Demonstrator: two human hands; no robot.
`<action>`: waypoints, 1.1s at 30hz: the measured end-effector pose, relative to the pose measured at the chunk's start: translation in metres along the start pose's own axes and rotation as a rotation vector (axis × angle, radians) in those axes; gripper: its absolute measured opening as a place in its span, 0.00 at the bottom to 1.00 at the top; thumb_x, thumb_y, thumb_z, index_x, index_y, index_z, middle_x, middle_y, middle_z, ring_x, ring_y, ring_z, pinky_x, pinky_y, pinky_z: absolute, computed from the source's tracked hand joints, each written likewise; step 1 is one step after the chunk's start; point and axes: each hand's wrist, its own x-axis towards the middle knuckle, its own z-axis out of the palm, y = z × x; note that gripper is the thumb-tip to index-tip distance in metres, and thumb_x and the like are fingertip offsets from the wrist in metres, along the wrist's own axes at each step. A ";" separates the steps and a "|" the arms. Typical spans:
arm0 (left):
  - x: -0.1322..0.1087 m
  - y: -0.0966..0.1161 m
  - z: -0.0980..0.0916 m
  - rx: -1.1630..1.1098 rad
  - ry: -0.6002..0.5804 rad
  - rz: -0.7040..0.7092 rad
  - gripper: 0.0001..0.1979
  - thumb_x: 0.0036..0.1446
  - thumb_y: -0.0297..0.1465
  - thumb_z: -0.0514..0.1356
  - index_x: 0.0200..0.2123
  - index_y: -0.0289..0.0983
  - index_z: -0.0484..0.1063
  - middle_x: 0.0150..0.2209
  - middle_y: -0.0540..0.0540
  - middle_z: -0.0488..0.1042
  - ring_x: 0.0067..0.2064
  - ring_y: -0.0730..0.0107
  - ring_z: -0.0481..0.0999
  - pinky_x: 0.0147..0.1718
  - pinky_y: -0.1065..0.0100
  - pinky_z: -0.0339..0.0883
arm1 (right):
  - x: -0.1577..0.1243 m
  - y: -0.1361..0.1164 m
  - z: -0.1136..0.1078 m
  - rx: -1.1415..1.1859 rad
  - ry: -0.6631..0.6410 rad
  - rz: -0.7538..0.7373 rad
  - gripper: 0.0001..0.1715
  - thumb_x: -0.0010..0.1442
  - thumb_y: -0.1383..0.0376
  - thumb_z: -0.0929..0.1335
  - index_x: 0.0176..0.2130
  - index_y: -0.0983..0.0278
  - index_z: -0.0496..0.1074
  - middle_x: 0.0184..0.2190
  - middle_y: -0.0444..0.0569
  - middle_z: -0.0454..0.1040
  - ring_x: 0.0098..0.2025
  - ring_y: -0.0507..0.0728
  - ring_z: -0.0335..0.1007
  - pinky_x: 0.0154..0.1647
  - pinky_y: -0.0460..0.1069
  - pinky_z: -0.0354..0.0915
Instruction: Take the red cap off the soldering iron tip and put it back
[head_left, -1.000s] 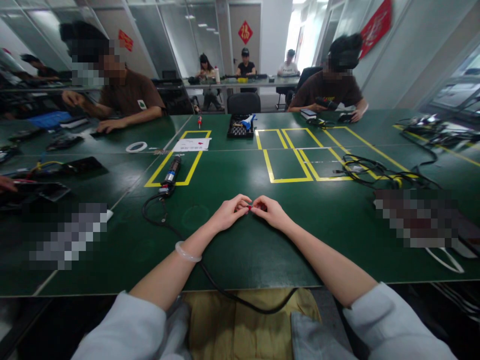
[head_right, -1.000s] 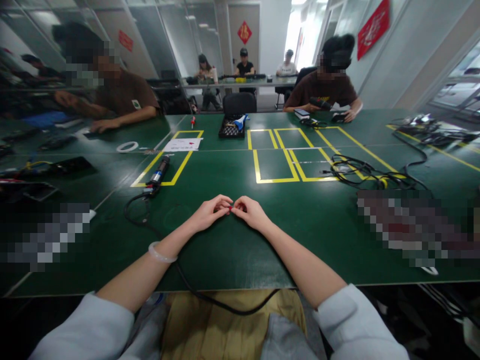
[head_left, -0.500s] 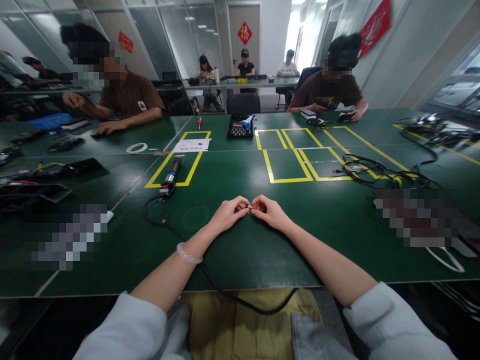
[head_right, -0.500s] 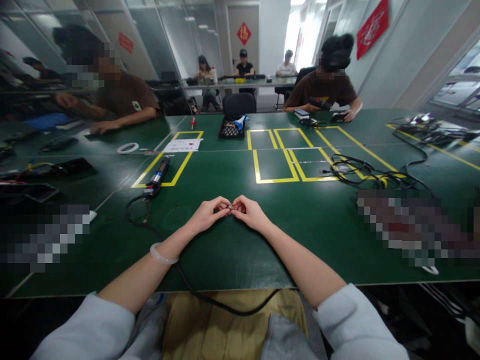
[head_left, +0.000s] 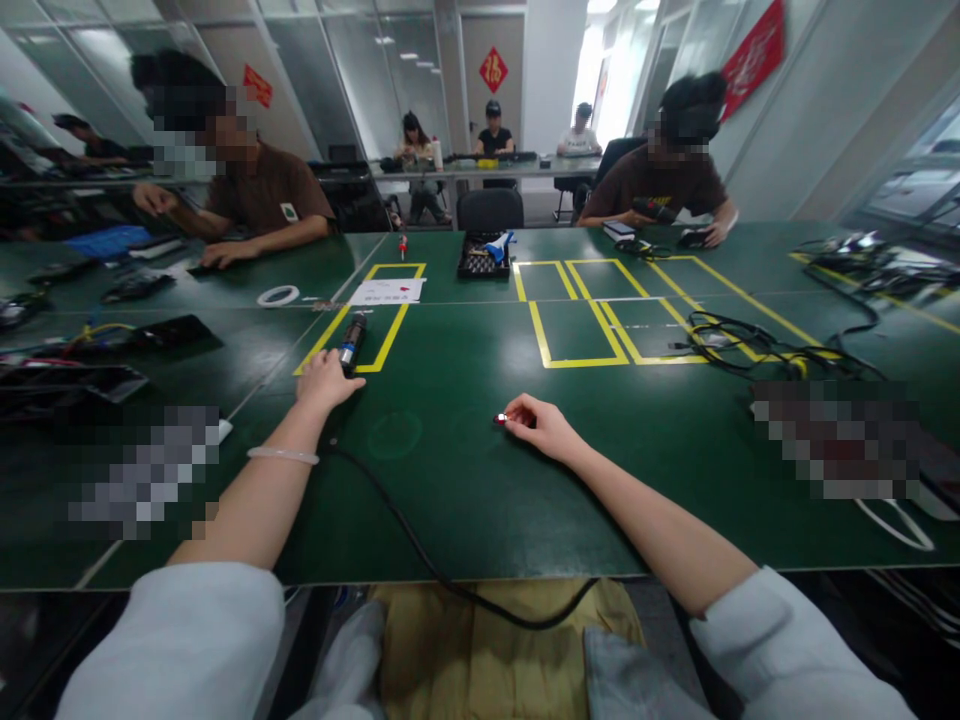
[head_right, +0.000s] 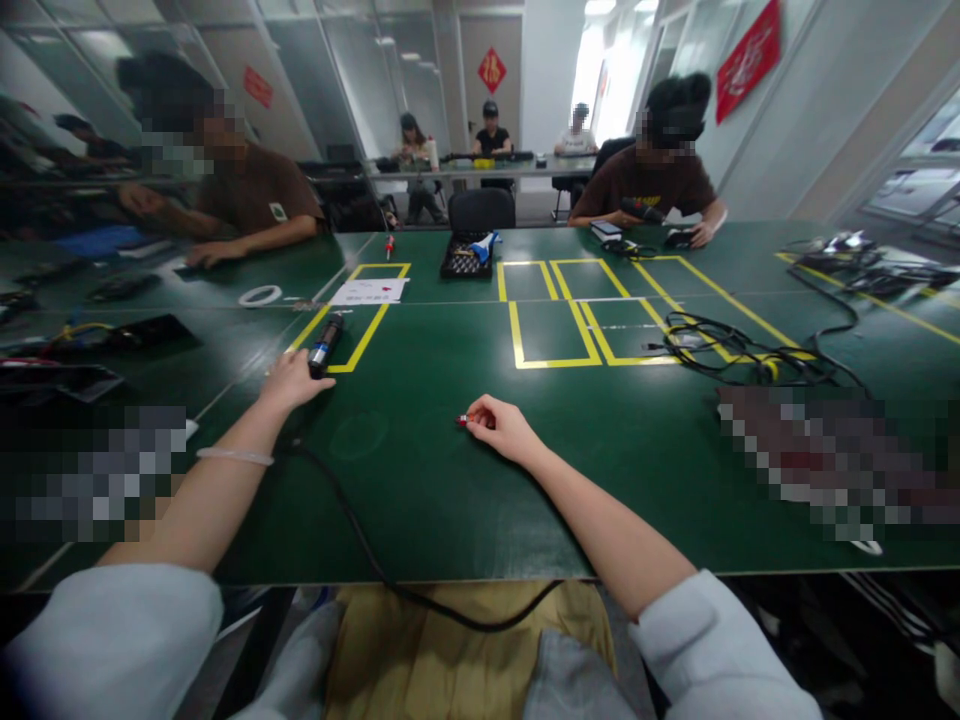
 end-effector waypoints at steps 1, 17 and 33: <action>0.004 -0.010 -0.001 -0.005 -0.055 -0.037 0.30 0.38 0.42 0.66 0.47 0.35 0.70 0.52 0.28 0.67 0.56 0.33 0.64 0.50 0.39 0.59 | 0.000 0.000 0.000 -0.001 0.001 0.002 0.09 0.57 0.63 0.67 0.39 0.65 0.70 0.28 0.44 0.70 0.29 0.50 0.64 0.33 0.46 0.62; -0.079 0.092 0.014 0.139 -0.112 0.088 0.27 0.52 0.45 0.59 0.52 0.37 0.63 0.52 0.38 0.64 0.48 0.53 0.72 0.41 0.59 0.69 | 0.000 -0.001 0.001 -0.043 0.049 -0.007 0.11 0.58 0.61 0.68 0.39 0.65 0.71 0.28 0.44 0.70 0.29 0.50 0.63 0.32 0.46 0.62; -0.162 0.214 0.039 0.021 -0.094 0.439 0.33 0.54 0.40 0.58 0.61 0.35 0.55 0.47 0.38 0.65 0.48 0.54 0.66 0.42 0.61 0.65 | 0.003 0.010 -0.002 -0.264 0.122 -0.030 0.05 0.58 0.65 0.68 0.36 0.65 0.70 0.30 0.46 0.72 0.31 0.53 0.66 0.34 0.47 0.62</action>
